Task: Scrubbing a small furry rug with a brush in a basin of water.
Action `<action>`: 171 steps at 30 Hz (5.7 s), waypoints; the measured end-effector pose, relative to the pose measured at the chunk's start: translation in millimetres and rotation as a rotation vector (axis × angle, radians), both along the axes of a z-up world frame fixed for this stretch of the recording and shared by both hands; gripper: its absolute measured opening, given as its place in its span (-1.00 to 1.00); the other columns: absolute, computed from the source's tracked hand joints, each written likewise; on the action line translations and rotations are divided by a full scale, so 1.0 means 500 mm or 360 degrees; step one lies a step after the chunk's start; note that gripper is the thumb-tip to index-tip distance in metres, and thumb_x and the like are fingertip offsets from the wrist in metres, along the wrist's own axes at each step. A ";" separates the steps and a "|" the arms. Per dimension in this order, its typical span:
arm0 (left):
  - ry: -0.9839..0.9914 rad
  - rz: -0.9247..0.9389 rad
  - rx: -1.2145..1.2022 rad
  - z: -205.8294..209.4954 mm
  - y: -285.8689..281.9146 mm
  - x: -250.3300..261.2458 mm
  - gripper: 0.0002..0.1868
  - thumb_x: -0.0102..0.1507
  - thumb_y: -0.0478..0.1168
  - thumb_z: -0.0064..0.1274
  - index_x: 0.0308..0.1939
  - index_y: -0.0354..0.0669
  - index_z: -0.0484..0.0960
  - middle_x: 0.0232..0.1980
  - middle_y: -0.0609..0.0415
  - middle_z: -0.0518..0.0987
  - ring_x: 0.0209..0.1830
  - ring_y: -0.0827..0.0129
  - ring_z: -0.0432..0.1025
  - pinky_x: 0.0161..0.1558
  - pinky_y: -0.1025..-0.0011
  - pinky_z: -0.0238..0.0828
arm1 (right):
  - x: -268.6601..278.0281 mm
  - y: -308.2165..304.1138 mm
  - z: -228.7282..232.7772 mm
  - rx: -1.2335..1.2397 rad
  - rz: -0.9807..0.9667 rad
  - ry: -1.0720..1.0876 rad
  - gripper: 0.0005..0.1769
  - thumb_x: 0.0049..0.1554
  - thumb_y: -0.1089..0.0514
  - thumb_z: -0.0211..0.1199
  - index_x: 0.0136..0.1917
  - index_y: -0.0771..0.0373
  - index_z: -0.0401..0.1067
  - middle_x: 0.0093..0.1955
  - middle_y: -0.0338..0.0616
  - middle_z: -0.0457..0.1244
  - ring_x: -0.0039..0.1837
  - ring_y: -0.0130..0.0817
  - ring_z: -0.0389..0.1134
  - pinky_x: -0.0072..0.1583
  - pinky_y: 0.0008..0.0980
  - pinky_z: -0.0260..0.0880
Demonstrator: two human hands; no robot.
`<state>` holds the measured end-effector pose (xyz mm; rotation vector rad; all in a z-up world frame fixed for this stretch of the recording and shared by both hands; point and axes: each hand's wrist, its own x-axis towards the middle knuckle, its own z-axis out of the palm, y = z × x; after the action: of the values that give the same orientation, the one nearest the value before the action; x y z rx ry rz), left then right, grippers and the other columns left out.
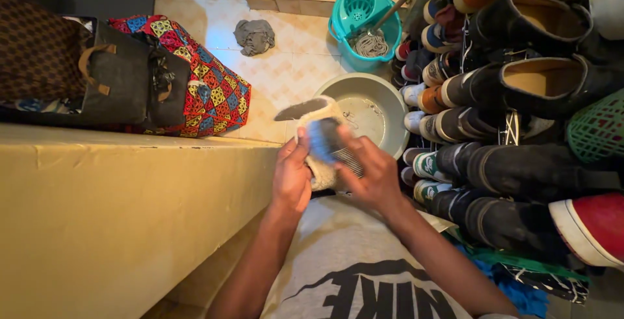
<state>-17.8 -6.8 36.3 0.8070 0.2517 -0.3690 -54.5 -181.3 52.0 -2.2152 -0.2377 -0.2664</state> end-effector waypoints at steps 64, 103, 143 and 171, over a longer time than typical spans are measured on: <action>-0.0306 -0.0160 0.0222 0.027 0.072 -0.008 -0.53 0.41 -0.37 -0.04 0.41 -0.46 0.40 0.20 -0.06 0.59 0.14 0.37 0.49 0.21 0.37 0.42 | 0.064 -0.029 0.040 -0.0080 -0.0131 -0.0124 -0.14 0.03 0.27 0.31 0.59 -0.07 0.28 0.15 0.02 0.24 0.18 -0.03 0.28 0.23 -0.14 0.33; -0.0171 -0.0135 0.0347 0.022 0.117 0.044 -0.66 0.21 -0.36 -0.21 -0.07 -0.45 0.62 -0.09 -0.03 0.63 -0.05 0.36 0.48 0.11 0.44 0.36 | 0.124 -0.053 -0.026 0.1539 0.0595 0.0967 0.23 -0.23 0.16 0.22 0.69 0.20 -0.12 0.37 -0.16 0.22 0.37 -0.41 0.23 0.41 -0.49 0.11; 0.0070 -0.1066 0.0631 -0.029 0.117 0.050 -0.71 0.31 -0.03 0.06 0.00 -0.09 0.51 -0.25 0.30 0.49 -0.33 0.65 0.35 -0.34 0.57 0.30 | 0.254 0.025 0.043 0.0227 0.0881 0.0826 -0.46 -0.13 0.10 0.30 0.12 0.30 0.35 -0.19 -0.18 0.28 -0.15 -0.39 0.28 -0.07 -0.32 0.36; 0.0015 -0.0311 0.0259 -0.062 0.085 0.056 -0.61 0.37 -0.04 -0.01 0.12 -0.26 0.57 -0.07 0.07 0.67 -0.12 0.42 0.57 -0.05 0.38 0.53 | 0.225 0.002 -0.005 0.1271 0.0198 0.0988 -0.50 0.24 0.03 0.21 0.38 0.25 0.31 0.05 -0.30 0.30 0.05 -0.55 0.28 0.12 -0.51 0.33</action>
<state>10.4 35.9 5.5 0.9941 0.2138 -0.5409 58.0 -180.5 49.4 -1.3896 0.0731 0.3502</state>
